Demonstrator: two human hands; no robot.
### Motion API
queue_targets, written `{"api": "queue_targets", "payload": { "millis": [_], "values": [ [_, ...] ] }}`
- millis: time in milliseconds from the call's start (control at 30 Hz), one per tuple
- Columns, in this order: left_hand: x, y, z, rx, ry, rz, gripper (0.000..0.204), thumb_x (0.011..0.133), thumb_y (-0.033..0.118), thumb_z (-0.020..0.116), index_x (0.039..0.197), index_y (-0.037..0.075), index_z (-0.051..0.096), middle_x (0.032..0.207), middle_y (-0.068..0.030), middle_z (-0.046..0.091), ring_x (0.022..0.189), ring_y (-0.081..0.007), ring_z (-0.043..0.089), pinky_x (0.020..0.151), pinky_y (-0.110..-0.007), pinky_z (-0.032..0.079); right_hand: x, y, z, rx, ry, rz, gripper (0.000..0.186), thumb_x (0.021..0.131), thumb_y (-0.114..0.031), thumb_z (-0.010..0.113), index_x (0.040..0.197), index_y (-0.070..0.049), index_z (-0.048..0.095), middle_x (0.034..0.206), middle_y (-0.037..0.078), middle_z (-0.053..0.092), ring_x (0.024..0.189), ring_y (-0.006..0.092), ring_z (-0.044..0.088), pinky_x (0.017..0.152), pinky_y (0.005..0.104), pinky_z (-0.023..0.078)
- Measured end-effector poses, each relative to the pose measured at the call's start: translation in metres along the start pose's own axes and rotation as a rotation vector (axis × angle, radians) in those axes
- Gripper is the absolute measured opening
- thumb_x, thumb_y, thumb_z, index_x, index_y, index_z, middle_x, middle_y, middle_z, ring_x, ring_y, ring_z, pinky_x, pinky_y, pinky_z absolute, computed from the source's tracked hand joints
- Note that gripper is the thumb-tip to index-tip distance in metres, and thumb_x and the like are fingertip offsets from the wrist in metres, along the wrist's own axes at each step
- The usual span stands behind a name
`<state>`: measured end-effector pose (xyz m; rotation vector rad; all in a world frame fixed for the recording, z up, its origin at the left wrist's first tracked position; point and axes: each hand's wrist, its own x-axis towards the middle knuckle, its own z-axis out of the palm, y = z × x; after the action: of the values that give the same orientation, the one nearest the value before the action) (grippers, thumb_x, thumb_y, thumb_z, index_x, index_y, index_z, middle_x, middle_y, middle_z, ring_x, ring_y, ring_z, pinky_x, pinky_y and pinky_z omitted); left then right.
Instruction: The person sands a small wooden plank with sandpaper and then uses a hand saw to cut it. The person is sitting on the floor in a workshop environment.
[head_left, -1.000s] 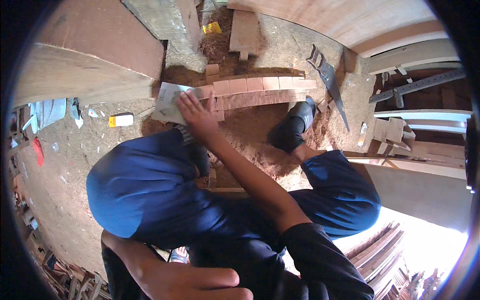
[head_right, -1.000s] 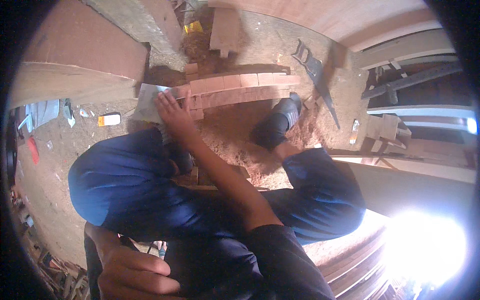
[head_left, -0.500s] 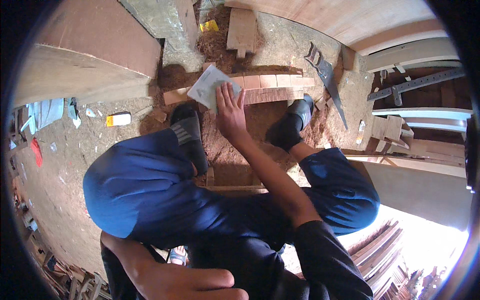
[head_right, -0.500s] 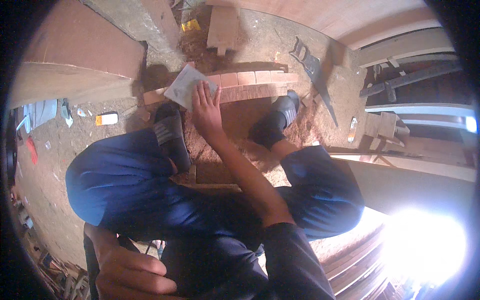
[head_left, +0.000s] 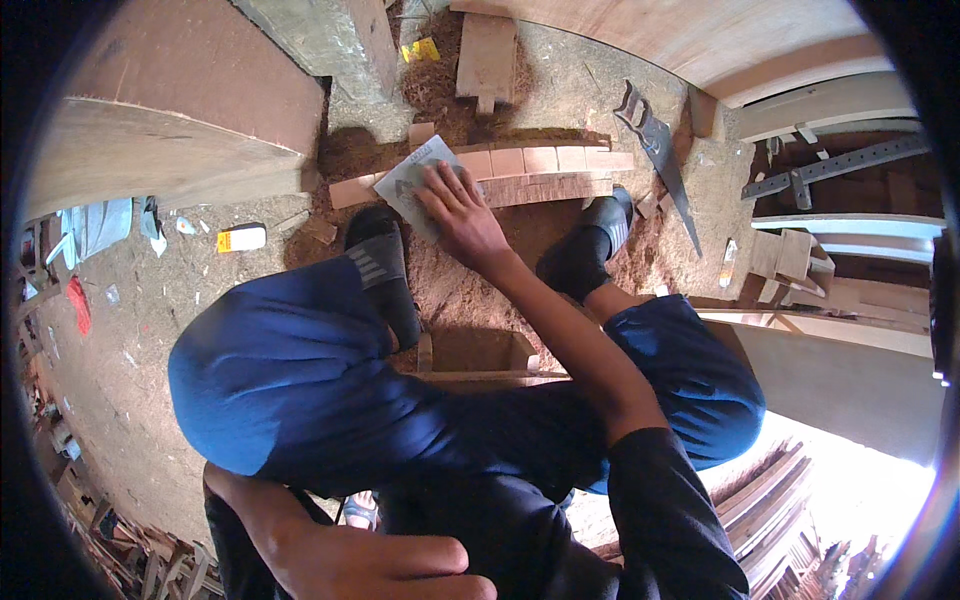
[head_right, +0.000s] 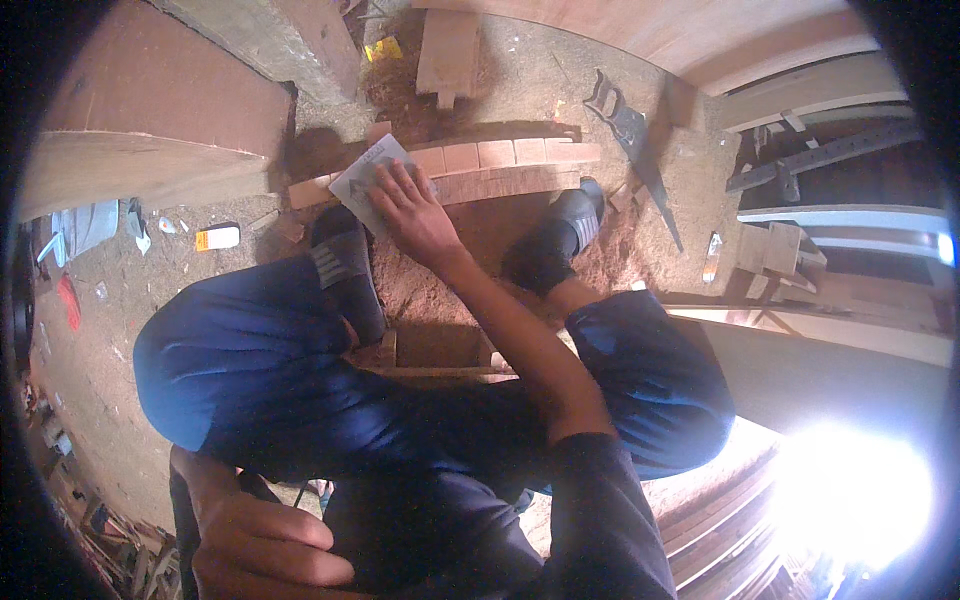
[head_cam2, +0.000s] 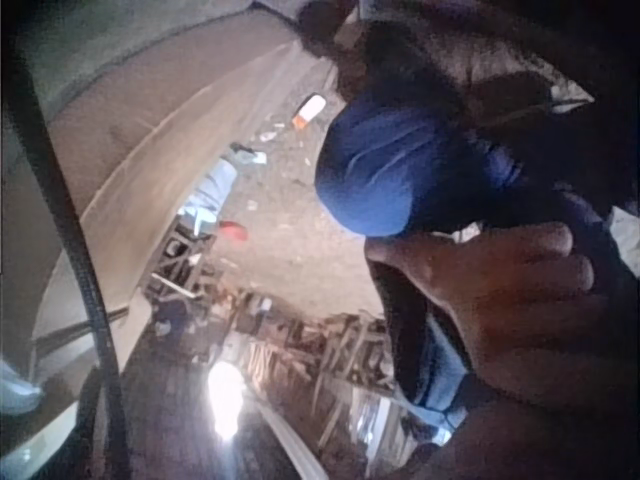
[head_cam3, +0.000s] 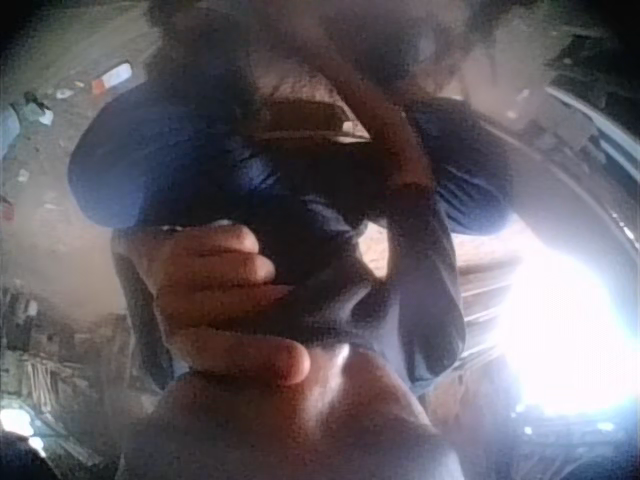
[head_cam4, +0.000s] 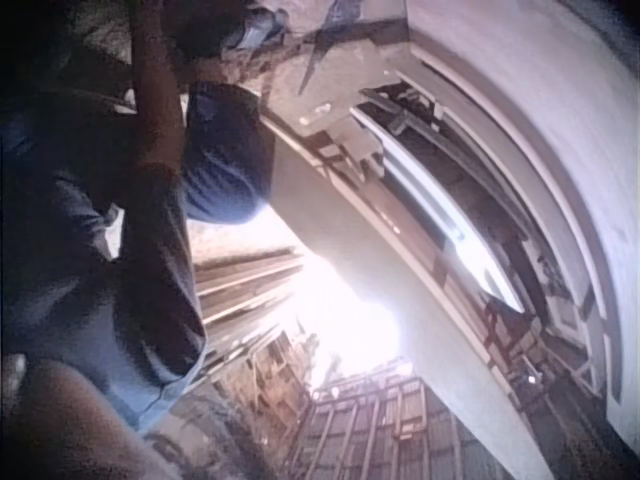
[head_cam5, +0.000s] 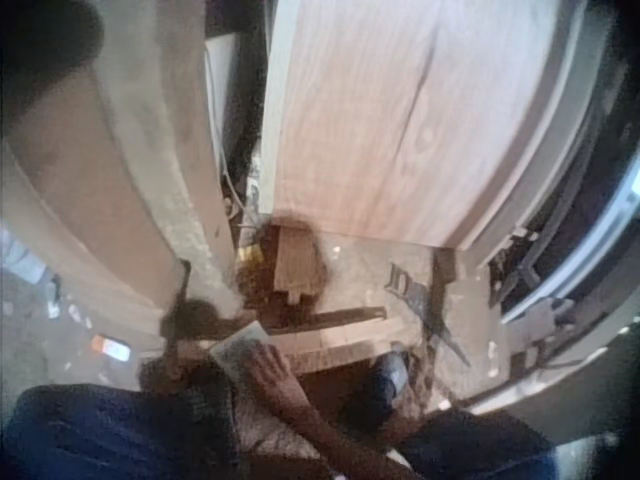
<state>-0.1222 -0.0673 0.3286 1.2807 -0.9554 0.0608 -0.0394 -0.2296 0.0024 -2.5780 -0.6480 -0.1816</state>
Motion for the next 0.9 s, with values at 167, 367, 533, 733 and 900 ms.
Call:
{"api": "queue_targets", "payload": {
  "millis": [167, 367, 533, 733, 900],
  "values": [
    [-0.003, 0.003, 0.01, 0.158, 0.181, -0.01, 0.013, 0.087, 0.015, 0.062, 0.1, 0.016, 0.063, 0.058, -0.0017, 0.062, 0.037, -0.0072, 0.041, 0.035, -0.022, 0.025, 0.001, 0.011, -0.002, -0.104, -0.083, -0.125, 0.064, 0.08, -0.012, 0.06, 0.14, -0.008, 0.037, 0.15, 0.011, 0.03, 0.14, 0.0302, 0.026, 0.114, 0.0502, 0.017],
    [-0.003, -0.001, 0.005, 0.095, 0.124, -0.002, 0.012, 0.084, 0.02, 0.067, 0.096, 0.02, 0.065, 0.056, 0.0004, 0.06, 0.038, -0.0078, 0.042, 0.035, -0.022, 0.027, -0.005, 0.013, 0.02, 0.02, 0.269, 0.321, 0.065, 0.075, -0.001, 0.054, 0.137, -0.001, 0.036, 0.145, 0.023, 0.033, 0.138, 0.0374, 0.028, 0.113, 0.0514, 0.019],
    [-0.002, 0.003, 0.01, 0.165, 0.189, -0.009, 0.012, 0.084, 0.02, 0.066, 0.096, 0.019, 0.066, 0.055, -0.0001, 0.059, 0.038, -0.0083, 0.041, 0.035, -0.023, 0.027, -0.006, 0.011, 0.016, 0.172, 0.205, 0.188, 0.072, 0.071, 0.0, 0.058, 0.137, 0.006, 0.031, 0.145, 0.027, 0.03, 0.138, 0.0406, 0.023, 0.114, 0.0512, 0.018],
    [-0.003, 0.004, 0.014, 0.196, 0.232, 0.003, 0.013, 0.084, 0.02, 0.065, 0.097, 0.019, 0.065, 0.054, -0.0003, 0.058, 0.038, -0.0087, 0.041, 0.036, -0.023, 0.027, -0.016, 0.024, 0.008, 0.01, 0.113, 0.249, 0.063, 0.077, 0.001, 0.051, 0.137, 0.006, 0.031, 0.145, 0.025, 0.03, 0.139, 0.0402, 0.022, 0.115, 0.0499, 0.018],
    [-0.004, 0.005, 0.005, 0.084, 0.091, -0.015, 0.011, 0.084, 0.021, 0.066, 0.095, 0.021, 0.066, 0.057, -0.0001, 0.059, 0.041, -0.0095, 0.044, 0.036, -0.023, 0.029, -0.021, 0.05, -0.005, -0.096, 0.224, 0.601, 0.062, 0.079, -0.002, 0.053, 0.136, 0.007, 0.032, 0.146, 0.025, 0.03, 0.138, 0.039, 0.025, 0.115, 0.0502, 0.017]
  ]
}}
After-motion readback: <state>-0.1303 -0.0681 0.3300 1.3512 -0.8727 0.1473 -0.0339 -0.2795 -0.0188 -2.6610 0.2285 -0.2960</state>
